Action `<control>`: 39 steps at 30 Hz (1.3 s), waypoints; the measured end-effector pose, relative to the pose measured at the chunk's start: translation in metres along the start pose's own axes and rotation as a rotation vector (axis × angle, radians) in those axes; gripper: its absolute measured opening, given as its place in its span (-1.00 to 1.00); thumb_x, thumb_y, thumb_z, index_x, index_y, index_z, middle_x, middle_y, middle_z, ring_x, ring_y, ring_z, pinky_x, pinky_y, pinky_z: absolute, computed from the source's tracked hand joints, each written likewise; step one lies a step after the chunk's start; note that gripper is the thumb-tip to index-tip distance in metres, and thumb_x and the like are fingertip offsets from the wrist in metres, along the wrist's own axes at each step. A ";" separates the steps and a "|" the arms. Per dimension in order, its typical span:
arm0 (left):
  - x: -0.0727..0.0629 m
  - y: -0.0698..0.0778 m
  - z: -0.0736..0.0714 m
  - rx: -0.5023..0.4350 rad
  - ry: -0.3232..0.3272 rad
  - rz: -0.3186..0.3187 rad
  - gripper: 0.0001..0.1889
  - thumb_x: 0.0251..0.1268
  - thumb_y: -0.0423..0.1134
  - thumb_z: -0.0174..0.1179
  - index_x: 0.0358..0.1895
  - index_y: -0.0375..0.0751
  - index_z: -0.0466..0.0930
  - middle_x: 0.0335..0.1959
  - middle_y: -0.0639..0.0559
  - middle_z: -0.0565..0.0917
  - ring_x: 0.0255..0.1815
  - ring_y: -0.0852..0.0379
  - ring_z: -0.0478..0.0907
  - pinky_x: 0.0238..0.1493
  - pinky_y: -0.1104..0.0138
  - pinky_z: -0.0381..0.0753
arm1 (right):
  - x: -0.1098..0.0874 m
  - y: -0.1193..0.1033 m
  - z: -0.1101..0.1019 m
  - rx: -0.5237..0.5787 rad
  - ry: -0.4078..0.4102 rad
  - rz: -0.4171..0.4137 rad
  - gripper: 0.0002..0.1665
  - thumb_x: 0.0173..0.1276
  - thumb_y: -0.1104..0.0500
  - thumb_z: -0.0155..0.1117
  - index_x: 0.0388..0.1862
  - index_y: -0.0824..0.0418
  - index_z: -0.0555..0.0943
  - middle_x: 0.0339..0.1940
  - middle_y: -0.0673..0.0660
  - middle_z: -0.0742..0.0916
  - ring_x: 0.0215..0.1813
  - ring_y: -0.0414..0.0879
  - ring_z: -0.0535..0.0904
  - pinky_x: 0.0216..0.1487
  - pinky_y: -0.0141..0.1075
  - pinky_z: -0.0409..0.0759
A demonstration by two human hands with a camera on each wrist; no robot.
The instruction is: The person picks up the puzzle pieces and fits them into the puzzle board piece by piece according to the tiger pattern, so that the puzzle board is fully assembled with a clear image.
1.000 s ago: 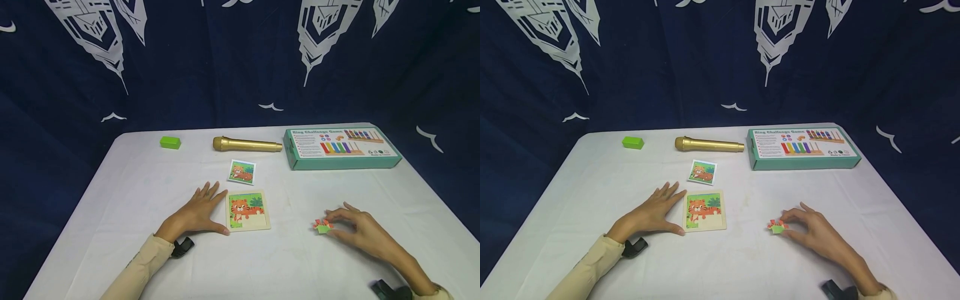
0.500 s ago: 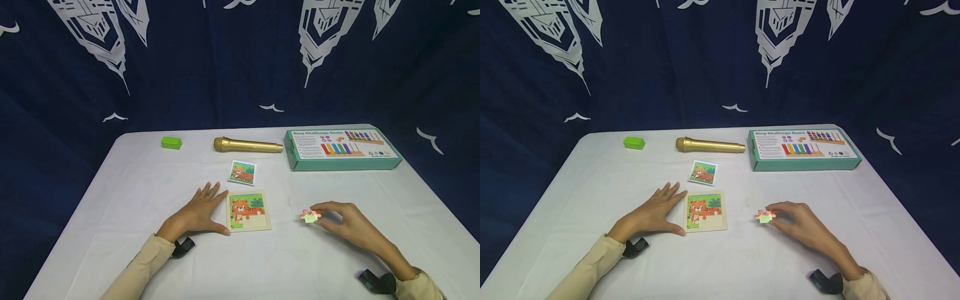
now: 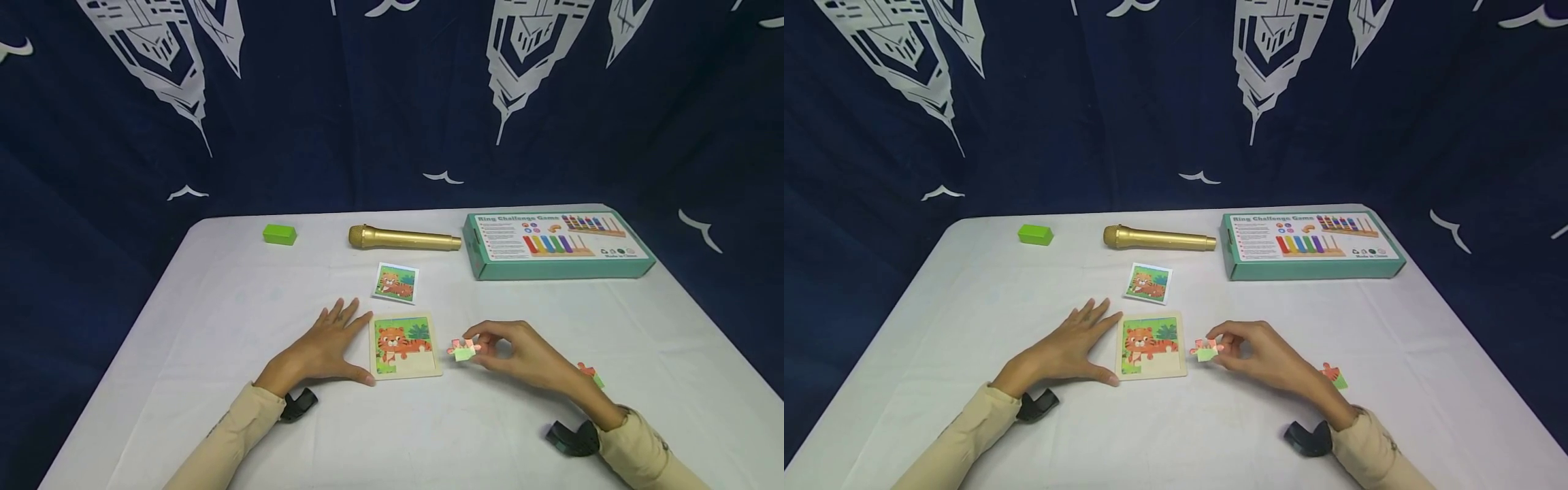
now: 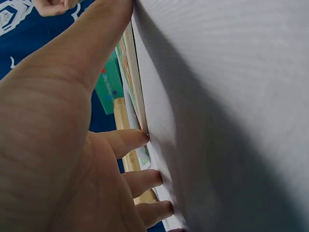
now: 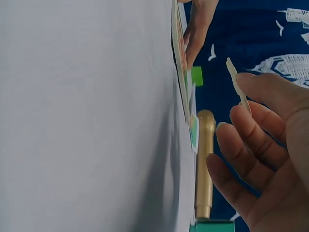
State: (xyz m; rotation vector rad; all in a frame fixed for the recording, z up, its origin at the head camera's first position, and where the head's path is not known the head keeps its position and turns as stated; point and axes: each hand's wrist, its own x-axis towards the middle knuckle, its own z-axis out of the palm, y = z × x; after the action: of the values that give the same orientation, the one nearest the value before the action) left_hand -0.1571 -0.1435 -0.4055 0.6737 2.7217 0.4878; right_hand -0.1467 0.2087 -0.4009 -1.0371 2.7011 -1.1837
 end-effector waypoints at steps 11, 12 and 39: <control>0.001 -0.001 0.002 -0.002 0.011 0.008 0.24 -0.28 0.42 0.39 0.51 -0.13 0.08 0.55 -0.23 -0.12 0.54 -0.25 -0.35 0.47 -0.13 -0.28 | 0.030 -0.011 0.015 0.152 -0.012 0.032 -0.65 0.19 0.26 0.42 -0.03 0.10 0.63 -0.45 -0.12 0.64 -0.38 -0.23 0.56 -0.28 -0.36 0.55; 0.001 -0.001 0.002 -0.001 0.011 0.008 0.24 -0.28 0.42 0.39 0.51 -0.13 0.08 0.55 -0.23 -0.12 0.54 -0.25 -0.35 0.47 -0.13 -0.28 | 0.032 -0.012 0.016 0.166 -0.012 0.036 -0.66 0.20 0.28 0.41 -0.03 0.11 0.63 -0.44 -0.11 0.65 -0.37 -0.23 0.57 -0.27 -0.37 0.56; 0.001 -0.001 0.000 0.004 0.001 0.013 0.23 -0.25 0.42 0.38 0.51 -0.14 0.07 0.54 -0.25 -0.12 0.54 -0.25 -0.35 0.47 -0.13 -0.27 | 0.057 -0.017 0.040 0.327 -0.274 0.088 -0.73 0.34 0.27 0.26 0.01 0.24 0.59 -0.39 0.08 0.73 -0.39 -0.22 0.57 -0.32 -0.44 0.53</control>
State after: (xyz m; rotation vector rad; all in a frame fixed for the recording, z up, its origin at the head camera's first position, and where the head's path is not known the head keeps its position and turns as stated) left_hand -0.1582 -0.1441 -0.4065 0.6921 2.7218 0.4866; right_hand -0.1708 0.1415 -0.4052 -0.9427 2.2301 -1.3011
